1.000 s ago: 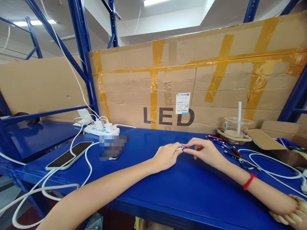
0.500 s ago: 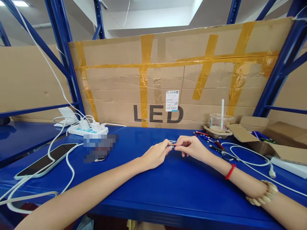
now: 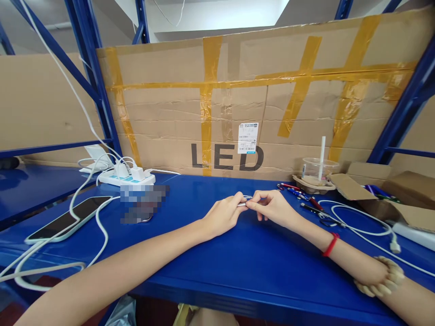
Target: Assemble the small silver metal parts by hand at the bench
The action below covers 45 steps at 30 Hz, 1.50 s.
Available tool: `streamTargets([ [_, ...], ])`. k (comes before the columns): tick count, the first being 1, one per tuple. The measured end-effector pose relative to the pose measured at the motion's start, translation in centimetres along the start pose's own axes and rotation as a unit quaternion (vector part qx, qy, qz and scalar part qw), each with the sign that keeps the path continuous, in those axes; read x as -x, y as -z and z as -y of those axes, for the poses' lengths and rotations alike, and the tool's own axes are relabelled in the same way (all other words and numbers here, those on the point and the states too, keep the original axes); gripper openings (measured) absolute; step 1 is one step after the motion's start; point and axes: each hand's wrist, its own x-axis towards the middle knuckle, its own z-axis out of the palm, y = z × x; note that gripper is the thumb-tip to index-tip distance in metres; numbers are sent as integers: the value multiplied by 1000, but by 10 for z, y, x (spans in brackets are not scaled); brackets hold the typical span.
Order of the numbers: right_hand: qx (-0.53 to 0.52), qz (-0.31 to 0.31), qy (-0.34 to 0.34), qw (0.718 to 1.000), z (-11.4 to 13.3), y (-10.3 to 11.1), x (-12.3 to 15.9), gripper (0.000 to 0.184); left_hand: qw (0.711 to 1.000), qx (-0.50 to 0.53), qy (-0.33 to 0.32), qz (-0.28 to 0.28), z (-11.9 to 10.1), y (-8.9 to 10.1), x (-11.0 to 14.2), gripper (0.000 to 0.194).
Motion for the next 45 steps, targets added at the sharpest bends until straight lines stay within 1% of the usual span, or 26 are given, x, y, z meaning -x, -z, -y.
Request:
streamTargets([
  [2, -13, 7, -28, 999, 3, 0, 0, 36, 1000, -1, -1, -3, 0, 1, 0, 9],
  [5, -39, 28, -50, 998, 6, 1, 1, 39, 1000, 3, -10, -10, -2, 3, 1, 15],
  [9, -73, 45, -70, 994, 8, 3, 1, 39, 999, 2, -47, -9, -2, 5, 1, 24],
  [12, -80, 54, -72, 993, 8, 3, 1, 40, 998, -8, -61, -11, -1, 5, 1, 23],
  [16, -66, 60, -59, 994, 6, 1, 0, 39, 999, -12, -46, -6, 0, 5, 0, 21],
  [21, -13, 53, -27, 998, -2, 1, -2, 41, 999, -23, -17, 18, -1, 6, -1, 19],
  [24, 70, 46, 22, 996, -5, 3, -1, 41, 999, -39, -15, 29, -1, 5, -1, 20],
  [26, 146, 29, 60, 987, -5, 5, 0, 41, 998, -49, -11, 35, -1, 5, -2, 21],
  [28, 216, 5, 92, 972, -3, 8, 2, 41, 997, -62, -4, 38, -1, 4, -3, 21],
  [31, 279, -19, 118, 953, 2, 10, 3, 41, 995, -90, 13, 40, -2, 3, -3, 23],
  [34, 303, -28, 128, 944, 3, 11, 4, 40, 992, -119, 19, 38, -2, 3, -4, 25],
  [38, 311, -22, 142, 940, 1, 11, 4, 34, 989, -141, 23, 34, -2, 3, -4, 27],
  [45, 276, -1, 128, 953, 0, 15, 4, 24, 983, -174, 50, 26, -3, 3, -3, 27],
])
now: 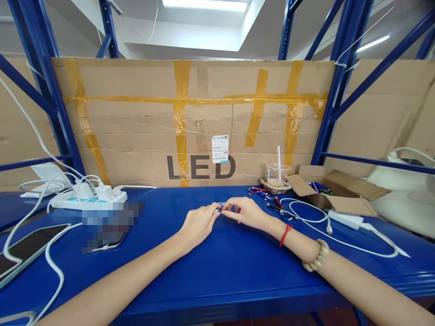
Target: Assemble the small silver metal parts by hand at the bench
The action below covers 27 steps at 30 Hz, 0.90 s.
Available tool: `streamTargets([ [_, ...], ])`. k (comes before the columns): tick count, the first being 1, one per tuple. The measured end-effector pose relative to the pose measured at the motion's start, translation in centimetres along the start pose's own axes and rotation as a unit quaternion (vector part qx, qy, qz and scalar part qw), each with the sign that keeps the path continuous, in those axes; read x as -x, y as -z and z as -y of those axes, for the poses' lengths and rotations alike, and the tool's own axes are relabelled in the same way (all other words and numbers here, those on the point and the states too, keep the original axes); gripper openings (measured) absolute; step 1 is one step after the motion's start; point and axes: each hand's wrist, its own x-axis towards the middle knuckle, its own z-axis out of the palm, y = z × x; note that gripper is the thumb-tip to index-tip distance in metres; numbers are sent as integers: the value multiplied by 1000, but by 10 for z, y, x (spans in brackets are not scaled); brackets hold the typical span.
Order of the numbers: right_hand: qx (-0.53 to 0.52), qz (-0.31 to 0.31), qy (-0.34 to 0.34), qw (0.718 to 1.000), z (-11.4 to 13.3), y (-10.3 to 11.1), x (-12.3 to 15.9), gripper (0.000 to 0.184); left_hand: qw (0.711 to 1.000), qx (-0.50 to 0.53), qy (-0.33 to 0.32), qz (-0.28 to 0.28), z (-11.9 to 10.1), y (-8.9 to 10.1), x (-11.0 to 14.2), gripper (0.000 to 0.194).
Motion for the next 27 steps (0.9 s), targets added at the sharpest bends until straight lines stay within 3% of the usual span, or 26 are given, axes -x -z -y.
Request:
streamTargets([
  [5, 23, -8, -7, 1000, -2, -3, 0, 23, 999, -22, 27, -8, 0, 1, 1, 27],
  [10, 42, -59, -17, 997, 3, -7, -8, 26, 997, -46, 52, -20, 1, 5, 3, 27],
  [19, -105, -86, -61, 989, 31, -33, -52, 40, 988, -99, 102, -54, 14, 8, 0, 32],
  [24, -261, -57, -84, 960, 34, -40, -49, 34, 989, -84, 93, -74, 19, 3, -2, 29],
  [27, -285, -65, -93, 952, 33, -37, -42, 35, 988, -94, 89, -81, 18, 0, -3, 28],
])
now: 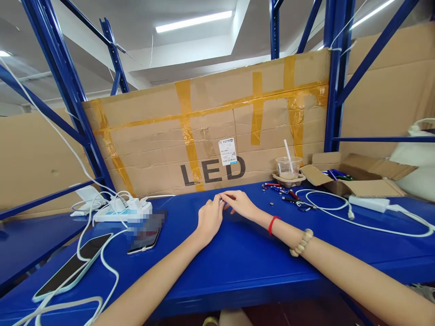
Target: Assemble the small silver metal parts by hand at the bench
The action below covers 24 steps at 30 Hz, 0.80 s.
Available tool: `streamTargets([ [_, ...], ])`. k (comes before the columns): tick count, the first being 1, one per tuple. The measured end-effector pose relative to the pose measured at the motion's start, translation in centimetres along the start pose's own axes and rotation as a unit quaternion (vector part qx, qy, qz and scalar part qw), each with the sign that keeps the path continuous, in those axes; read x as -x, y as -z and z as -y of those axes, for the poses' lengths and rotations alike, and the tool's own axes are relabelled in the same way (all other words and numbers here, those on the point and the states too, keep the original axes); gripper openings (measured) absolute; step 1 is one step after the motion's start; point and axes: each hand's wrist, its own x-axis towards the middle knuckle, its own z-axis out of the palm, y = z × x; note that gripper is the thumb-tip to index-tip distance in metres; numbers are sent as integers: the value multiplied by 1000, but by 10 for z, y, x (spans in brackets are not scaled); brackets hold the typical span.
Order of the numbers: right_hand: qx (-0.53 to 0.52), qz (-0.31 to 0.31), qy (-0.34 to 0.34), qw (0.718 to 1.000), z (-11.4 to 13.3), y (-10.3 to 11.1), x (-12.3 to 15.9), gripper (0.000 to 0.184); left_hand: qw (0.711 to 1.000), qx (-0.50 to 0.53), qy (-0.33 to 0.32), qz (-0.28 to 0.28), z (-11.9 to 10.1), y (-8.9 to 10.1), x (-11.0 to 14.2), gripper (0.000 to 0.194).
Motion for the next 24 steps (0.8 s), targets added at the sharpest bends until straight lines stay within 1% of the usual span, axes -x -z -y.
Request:
streamTargets([
  [2, 41, -16, 13, 999, 0, 2, 3, 35, 1000, -4, 2, 2, -1, -1, 0, 27],
  [4, 128, -36, 36, 991, 2, 3, 5, 33, 1000, -4, 5, 7, 0, -2, 0, 27],
  [7, 261, -64, 64, 961, 3, 4, 8, 29, 999, 17, -3, 27, 3, -4, -1, 28],
  [9, 301, -68, 69, 949, 2, 4, 8, 29, 998, 35, -13, 44, 5, -6, -2, 27],
  [15, 307, -53, 67, 948, -1, 1, 8, 29, 995, 57, -19, 77, 10, -6, -3, 25],
  [19, 305, -52, 75, 948, 0, -1, 8, 26, 995, 63, -25, 73, 10, -5, -2, 23],
  [21, 286, -59, 69, 954, -1, -2, 8, 25, 995, 67, -29, 67, 11, -5, -2, 24],
  [24, 206, -56, 44, 976, -6, -4, 5, 26, 994, 76, -29, 67, 10, -4, -2, 25],
])
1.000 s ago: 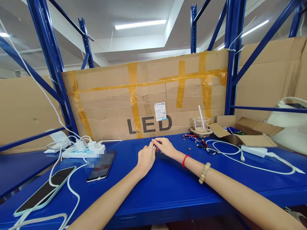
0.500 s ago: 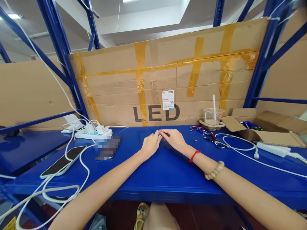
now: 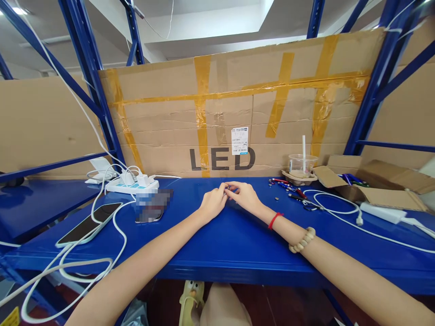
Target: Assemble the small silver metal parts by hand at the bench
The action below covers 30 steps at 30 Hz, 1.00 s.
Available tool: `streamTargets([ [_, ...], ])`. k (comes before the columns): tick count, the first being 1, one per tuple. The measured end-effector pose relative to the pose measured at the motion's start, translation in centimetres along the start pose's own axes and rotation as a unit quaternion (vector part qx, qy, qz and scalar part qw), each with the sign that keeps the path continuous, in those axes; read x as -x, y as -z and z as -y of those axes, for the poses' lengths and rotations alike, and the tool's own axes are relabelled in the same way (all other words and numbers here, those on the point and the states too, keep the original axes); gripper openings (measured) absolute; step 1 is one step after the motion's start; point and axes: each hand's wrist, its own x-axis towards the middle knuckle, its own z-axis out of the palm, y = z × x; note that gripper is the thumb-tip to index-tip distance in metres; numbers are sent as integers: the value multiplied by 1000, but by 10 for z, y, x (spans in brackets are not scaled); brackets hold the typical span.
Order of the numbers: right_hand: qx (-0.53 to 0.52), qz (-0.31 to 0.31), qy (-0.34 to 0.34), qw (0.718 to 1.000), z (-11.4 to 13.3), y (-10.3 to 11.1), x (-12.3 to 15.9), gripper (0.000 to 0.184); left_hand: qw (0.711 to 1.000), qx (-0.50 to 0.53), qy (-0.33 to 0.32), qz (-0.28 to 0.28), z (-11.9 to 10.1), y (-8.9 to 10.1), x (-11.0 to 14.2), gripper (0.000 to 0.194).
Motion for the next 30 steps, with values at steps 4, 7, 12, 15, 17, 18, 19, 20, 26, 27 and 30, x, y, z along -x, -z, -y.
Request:
streamTargets([
  [4, -116, 11, -25, 993, -6, -4, -3, 31, 1000, 6, 0, 0, -2, 1, 0, 30],
  [7, -159, 19, -40, 986, -8, -5, -4, 33, 1000, 12, 3, 0, -4, 1, 0, 30],
  [12, -184, 10, -48, 982, -12, -7, -5, 34, 999, 41, 19, 0, -4, 0, -1, 26],
  [15, -199, 19, -73, 977, -14, -7, -6, 36, 998, 64, 24, -2, -1, -1, -2, 23],
  [17, -200, 24, -77, 976, -14, -7, -6, 37, 997, 66, 36, -4, 0, -1, -3, 21],
  [18, -198, 25, -75, 977, -14, -6, -6, 38, 997, 65, 41, -6, 1, -2, -3, 21],
  [19, -194, 28, -72, 978, -14, -6, -5, 38, 997, 64, 45, -8, 2, -2, -3, 21],
  [20, -189, 30, -69, 979, -14, -6, -5, 37, 997, 63, 47, -11, 3, -3, -3, 21],
  [26, -165, 41, -61, 983, -13, -5, -4, 33, 999, 28, 32, -4, 4, -1, -3, 21],
  [27, -158, 44, -57, 985, -14, -5, -4, 32, 1000, 18, 21, 1, 4, 0, -3, 21],
  [30, -115, 48, -40, 991, -17, -5, -5, 28, 1000, -11, -16, 19, 5, 3, -3, 21],
])
